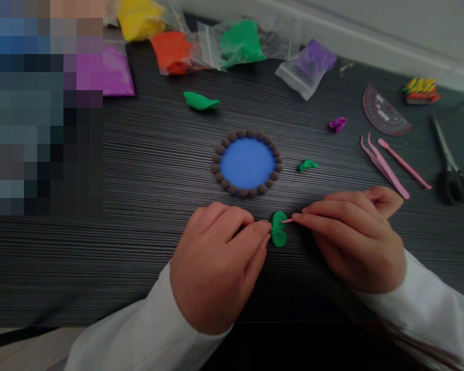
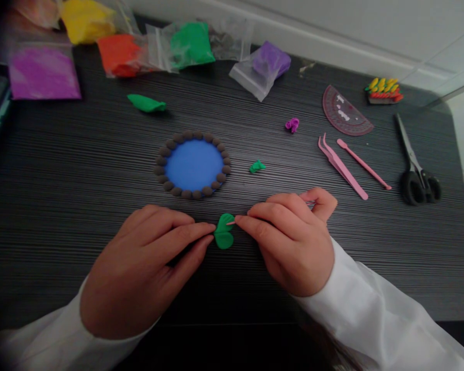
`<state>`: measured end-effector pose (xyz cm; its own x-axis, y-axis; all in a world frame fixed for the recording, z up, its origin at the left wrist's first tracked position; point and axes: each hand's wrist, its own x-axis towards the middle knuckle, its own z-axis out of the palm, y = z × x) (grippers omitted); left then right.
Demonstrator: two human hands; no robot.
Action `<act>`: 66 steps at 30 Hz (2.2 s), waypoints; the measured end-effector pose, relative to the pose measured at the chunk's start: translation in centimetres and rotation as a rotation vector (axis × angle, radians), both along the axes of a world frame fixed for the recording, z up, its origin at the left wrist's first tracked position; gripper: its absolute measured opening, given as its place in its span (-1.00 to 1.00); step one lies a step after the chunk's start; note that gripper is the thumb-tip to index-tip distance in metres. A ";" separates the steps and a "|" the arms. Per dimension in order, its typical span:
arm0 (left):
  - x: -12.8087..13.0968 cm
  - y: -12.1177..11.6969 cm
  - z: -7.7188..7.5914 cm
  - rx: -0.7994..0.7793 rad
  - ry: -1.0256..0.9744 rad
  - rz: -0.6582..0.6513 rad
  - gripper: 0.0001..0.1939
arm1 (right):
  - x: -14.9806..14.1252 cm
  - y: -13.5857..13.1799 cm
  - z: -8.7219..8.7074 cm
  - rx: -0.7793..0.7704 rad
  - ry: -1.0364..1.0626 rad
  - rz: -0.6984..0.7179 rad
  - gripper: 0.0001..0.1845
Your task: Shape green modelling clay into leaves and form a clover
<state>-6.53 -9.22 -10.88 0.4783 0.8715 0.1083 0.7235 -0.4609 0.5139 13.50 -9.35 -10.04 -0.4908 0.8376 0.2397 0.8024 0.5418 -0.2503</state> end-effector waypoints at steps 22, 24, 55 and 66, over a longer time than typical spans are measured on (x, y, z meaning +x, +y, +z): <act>0.0 0.0 0.0 -0.008 0.033 -0.014 -0.85 | 0.0 -1.6 0.0 0.018 0.056 -0.105 -0.73; 0.0 0.0 -0.1 0.001 0.036 -0.015 -0.85 | -0.3 -1.9 -0.1 0.021 0.042 -0.118 -0.73; 0.3 -0.2 -0.2 0.029 0.024 -0.071 -0.88 | -0.3 -4.0 0.3 0.029 0.008 -0.202 -0.72; 0.2 -0.2 -0.2 0.045 0.033 -0.080 -0.87 | -0.6 -3.7 0.0 0.046 -0.027 -0.190 -0.73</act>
<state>-6.30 -9.44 -11.05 0.5503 0.8249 0.1291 0.6996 -0.5399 0.4681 12.92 -13.06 -10.04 -0.3315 0.9044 0.2687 0.8974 0.3901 -0.2059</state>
